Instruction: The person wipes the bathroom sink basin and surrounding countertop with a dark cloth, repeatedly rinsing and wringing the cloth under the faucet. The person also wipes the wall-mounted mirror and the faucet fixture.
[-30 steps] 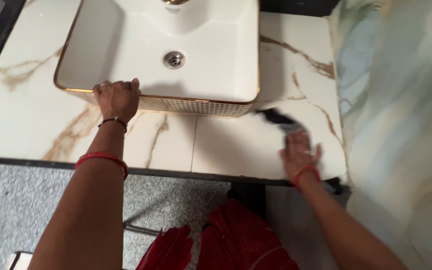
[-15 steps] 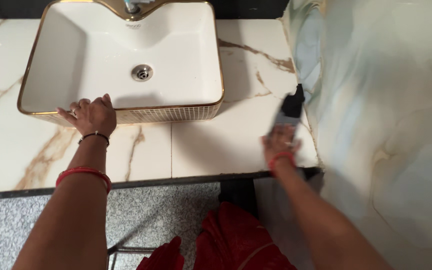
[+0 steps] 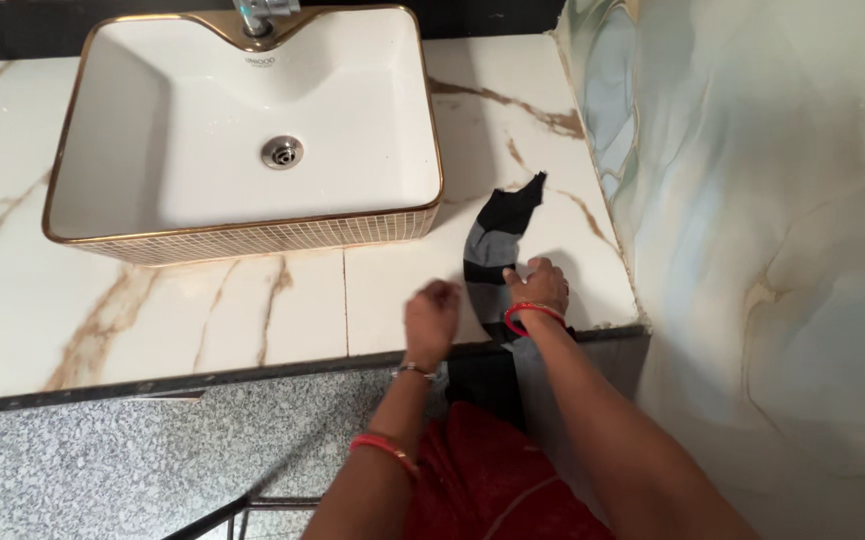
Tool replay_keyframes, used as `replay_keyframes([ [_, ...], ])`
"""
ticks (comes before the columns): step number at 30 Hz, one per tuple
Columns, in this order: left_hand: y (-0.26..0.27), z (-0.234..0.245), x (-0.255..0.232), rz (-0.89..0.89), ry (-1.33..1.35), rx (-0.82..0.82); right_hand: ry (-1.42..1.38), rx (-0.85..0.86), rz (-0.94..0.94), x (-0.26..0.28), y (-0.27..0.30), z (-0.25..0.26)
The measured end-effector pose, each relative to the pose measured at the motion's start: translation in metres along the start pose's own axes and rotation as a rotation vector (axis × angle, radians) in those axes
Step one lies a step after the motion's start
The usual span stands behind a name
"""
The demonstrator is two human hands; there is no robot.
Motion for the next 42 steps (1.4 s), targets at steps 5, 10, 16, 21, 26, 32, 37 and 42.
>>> replay_keyframes([
  [5, 0.04, -0.024, -0.037, -0.042, -0.287, 0.007, -0.131, 0.094, -0.036, 0.001, -0.035, -0.011],
  [10, 0.073, -0.067, -0.092, -0.212, -0.376, 0.267, -0.251, 0.302, -0.325, 0.006, -0.07, -0.029],
  [16, 0.06, -0.084, -0.073, 0.105, -0.591, 0.339, 0.142, 0.414, -0.119, 0.02, -0.094, -0.058],
  [21, 0.049, -0.073, -0.053, -0.023, -0.338, 0.241, -1.013, 0.234, -0.16, -0.023, -0.1, -0.024],
  [26, 0.043, -0.071, -0.051, -0.003, 0.025, 0.267, -0.808, -0.384, -0.19, -0.047, -0.092, 0.108],
  [32, 0.042, -0.076, -0.079, -0.024, 0.164, 0.343, 0.086, -0.053, -0.101, 0.022, -0.13, 0.097],
  [37, 0.023, -0.013, -0.105, -0.209, 0.131, 0.085, 0.178, 0.063, 0.281, 0.009, -0.103, -0.003],
  [42, -0.018, 0.045, -0.125, -0.287, -0.025, -0.057, 0.41, -0.06, 0.439, -0.013, -0.084, -0.02],
])
Point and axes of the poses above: each hand's wrist, its own y-axis away from the middle knuckle, its own z-axis out of the back of the hand, x = y × z, the point moved 10 cm from there along -y, towards the middle knuckle, and after that the axes turned 6 degrees about -y, right-handed, at the moved point
